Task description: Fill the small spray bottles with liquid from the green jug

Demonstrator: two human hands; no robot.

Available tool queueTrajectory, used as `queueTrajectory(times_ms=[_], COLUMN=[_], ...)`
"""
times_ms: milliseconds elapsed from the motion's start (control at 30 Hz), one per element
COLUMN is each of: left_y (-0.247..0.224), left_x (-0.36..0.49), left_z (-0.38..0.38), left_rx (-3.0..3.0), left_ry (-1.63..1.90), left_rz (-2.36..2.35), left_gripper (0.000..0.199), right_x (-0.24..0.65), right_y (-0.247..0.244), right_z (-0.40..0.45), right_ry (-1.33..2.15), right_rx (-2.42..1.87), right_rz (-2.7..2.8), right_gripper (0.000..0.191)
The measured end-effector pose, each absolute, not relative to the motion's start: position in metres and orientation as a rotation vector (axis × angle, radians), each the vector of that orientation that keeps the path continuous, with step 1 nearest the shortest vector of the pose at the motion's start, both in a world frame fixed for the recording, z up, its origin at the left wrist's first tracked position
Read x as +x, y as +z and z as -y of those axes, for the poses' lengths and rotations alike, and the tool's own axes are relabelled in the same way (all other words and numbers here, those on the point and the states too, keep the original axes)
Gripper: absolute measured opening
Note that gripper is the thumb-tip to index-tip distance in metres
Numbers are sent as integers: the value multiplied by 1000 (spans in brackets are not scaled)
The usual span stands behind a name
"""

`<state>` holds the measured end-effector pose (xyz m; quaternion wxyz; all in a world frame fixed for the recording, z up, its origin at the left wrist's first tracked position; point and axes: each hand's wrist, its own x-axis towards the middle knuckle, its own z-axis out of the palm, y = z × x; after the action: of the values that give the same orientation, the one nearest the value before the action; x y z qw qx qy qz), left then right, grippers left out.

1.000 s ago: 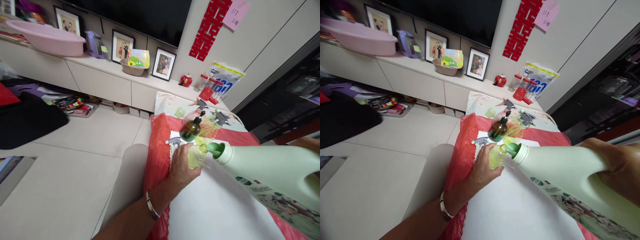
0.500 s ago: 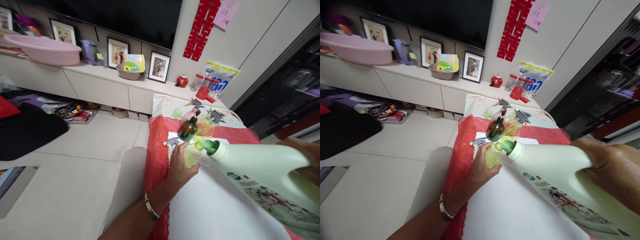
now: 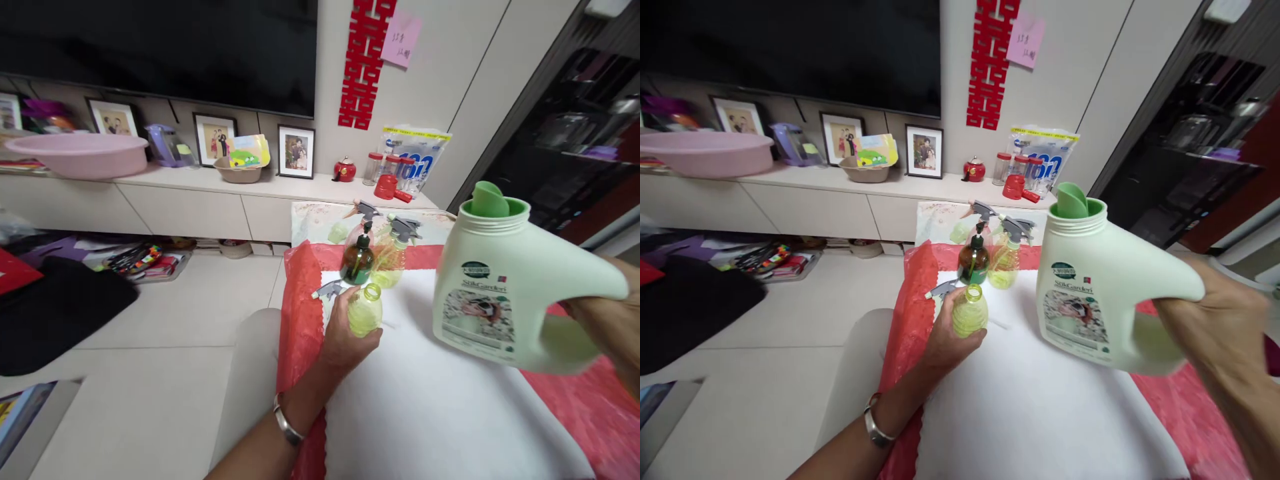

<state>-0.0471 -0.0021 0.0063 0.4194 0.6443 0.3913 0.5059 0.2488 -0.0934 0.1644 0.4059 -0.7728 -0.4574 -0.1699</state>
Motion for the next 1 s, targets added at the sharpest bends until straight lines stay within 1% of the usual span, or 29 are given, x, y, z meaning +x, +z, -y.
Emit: queueTrajectory(times_ms=[100, 267, 367, 433, 500, 567, 733, 900, 933, 1000], left_y=[8, 5, 5, 7, 9, 11, 8, 6, 7, 14], left_x=[-48, -50, -50, -50, -50, -49, -48, -55, -58, -65], left_z=[3, 1, -1, 0, 2, 4, 6, 7, 8, 8], left_rx=[1612, 1585, 1554, 1549, 1559, 1570, 1570, 1603, 1642, 1768], left_ry=[1206, 1171, 1164, 1162, 1152, 1140, 1126, 1080, 1058, 1028], left_rz=[-1009, -987, -1003, -1022, -1032, -1045, -1054, -1026, -1028, -1058], left_gripper=[72, 77, 82, 80, 77, 76, 86, 95, 92, 77], right_x=[242, 243, 246, 247, 248, 249, 252, 260, 262, 268], right_y=[137, 91, 73, 66, 63, 64, 71, 83, 84, 87], right_z=[81, 59, 49, 46, 45, 48, 62, 82, 86, 94], right_ry=[-346, -236, -176, -140, -108, -67, 19, 276, 310, 317], right_rx=[-1836, -1756, -1729, -1724, -1728, -1746, -1830, -1793, -1763, -1699], right_rz=[987, 926, 915, 909, 902, 905, 936, 1067, 1081, 1070], right_gripper=[35, 41, 41, 39, 39, 43, 63, 72, 73, 76])
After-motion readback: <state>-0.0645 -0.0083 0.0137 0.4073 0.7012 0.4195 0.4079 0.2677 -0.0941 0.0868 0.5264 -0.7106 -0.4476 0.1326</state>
